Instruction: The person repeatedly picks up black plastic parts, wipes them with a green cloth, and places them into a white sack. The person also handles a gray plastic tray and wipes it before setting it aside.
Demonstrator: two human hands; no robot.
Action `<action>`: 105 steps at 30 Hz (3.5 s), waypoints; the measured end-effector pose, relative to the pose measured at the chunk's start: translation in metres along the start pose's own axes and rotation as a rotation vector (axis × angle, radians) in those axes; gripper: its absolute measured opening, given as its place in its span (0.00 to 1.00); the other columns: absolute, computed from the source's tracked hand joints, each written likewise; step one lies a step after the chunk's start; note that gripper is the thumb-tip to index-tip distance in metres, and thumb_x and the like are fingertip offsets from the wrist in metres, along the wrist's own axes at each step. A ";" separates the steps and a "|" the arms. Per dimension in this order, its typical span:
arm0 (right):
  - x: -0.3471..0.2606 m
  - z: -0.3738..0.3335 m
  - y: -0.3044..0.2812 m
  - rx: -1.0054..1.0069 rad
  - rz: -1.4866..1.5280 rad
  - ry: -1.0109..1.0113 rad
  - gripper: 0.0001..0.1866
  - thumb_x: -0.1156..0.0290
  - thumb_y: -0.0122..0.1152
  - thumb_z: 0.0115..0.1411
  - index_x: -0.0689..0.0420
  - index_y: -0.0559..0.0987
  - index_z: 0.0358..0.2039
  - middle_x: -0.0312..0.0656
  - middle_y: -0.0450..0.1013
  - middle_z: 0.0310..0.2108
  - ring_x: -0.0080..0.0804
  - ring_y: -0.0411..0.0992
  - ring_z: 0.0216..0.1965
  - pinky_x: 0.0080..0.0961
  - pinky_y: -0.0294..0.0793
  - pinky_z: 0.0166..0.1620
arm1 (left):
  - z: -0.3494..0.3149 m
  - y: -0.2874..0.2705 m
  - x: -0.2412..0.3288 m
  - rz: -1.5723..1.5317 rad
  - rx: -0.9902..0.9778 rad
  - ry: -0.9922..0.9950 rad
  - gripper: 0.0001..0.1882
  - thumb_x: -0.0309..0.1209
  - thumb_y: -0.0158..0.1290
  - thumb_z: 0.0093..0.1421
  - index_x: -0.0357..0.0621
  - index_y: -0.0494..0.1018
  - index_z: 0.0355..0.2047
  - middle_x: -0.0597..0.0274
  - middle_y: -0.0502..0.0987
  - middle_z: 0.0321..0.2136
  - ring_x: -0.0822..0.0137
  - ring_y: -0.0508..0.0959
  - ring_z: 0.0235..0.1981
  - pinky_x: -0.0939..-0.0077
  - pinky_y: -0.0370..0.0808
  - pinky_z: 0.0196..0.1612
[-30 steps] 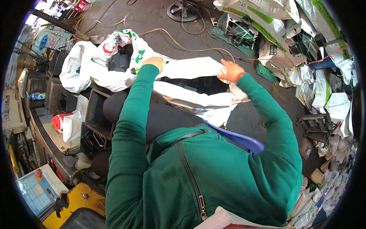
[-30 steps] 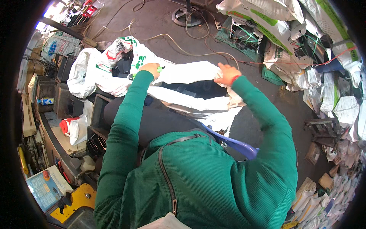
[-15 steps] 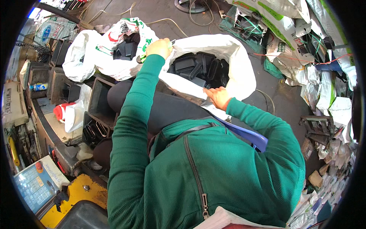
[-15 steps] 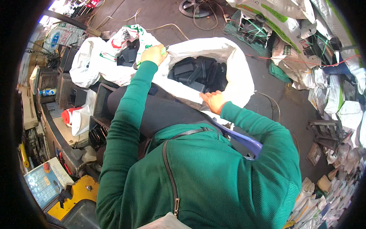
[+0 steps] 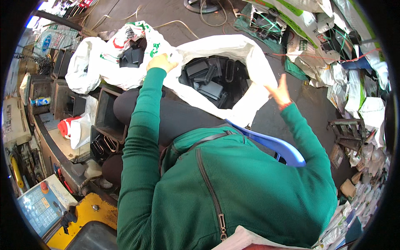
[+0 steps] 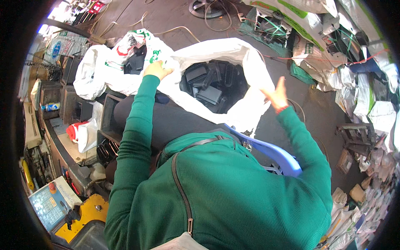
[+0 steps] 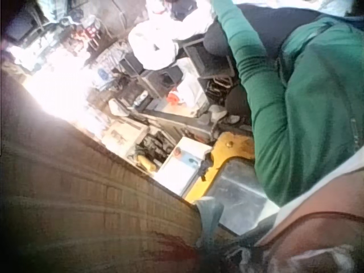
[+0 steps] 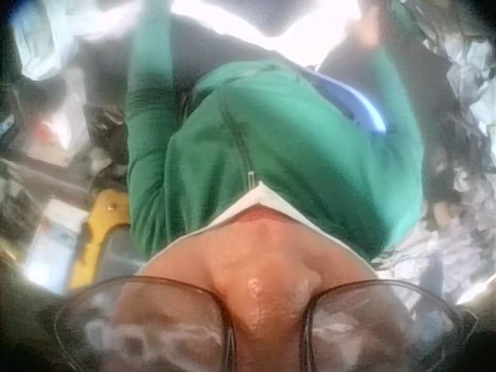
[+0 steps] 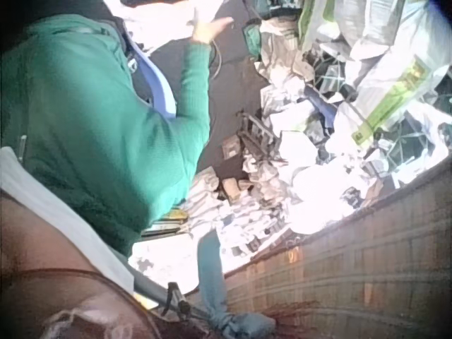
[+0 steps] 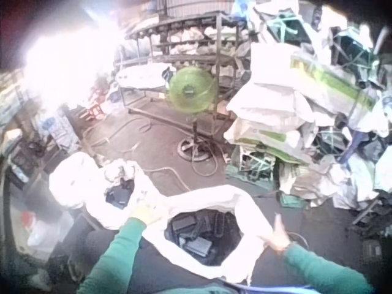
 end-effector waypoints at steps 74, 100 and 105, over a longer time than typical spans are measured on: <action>-0.270 -0.237 0.592 -1.423 0.499 -0.057 0.19 0.74 0.49 0.56 0.59 0.68 0.49 0.35 0.68 0.25 0.22 0.66 0.20 0.22 0.73 0.24 | -0.308 -0.112 -0.425 -0.733 1.096 -0.841 0.37 0.47 0.61 0.48 0.31 0.66 0.50 0.51 0.75 0.38 0.59 0.75 0.40 0.67 0.70 0.45; -0.267 -0.161 0.891 -0.819 -0.807 -1.192 0.36 0.61 0.60 0.50 0.62 0.59 0.57 0.54 0.66 0.46 0.51 0.70 0.44 0.40 0.73 0.44 | -0.191 -0.113 -0.700 -0.228 0.746 -1.327 0.62 0.66 0.63 0.26 0.43 0.57 0.59 0.40 0.62 0.54 0.48 0.63 0.57 0.59 0.62 0.58; -0.258 -0.174 0.909 -0.890 -0.966 -1.231 0.37 0.59 0.64 0.47 0.55 0.63 0.57 0.45 0.60 0.53 0.48 0.55 0.58 0.47 0.65 0.52 | -0.196 -0.103 -0.711 -0.222 0.877 -1.207 0.59 0.63 0.64 0.28 0.41 0.60 0.56 0.40 0.64 0.51 0.49 0.65 0.54 0.61 0.63 0.57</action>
Point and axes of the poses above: each hand's wrist, its own z-axis towards the middle knuckle, its own y-axis out of the palm, x = y × z, the point moved 3 cm from there along z, towards the middle knuckle
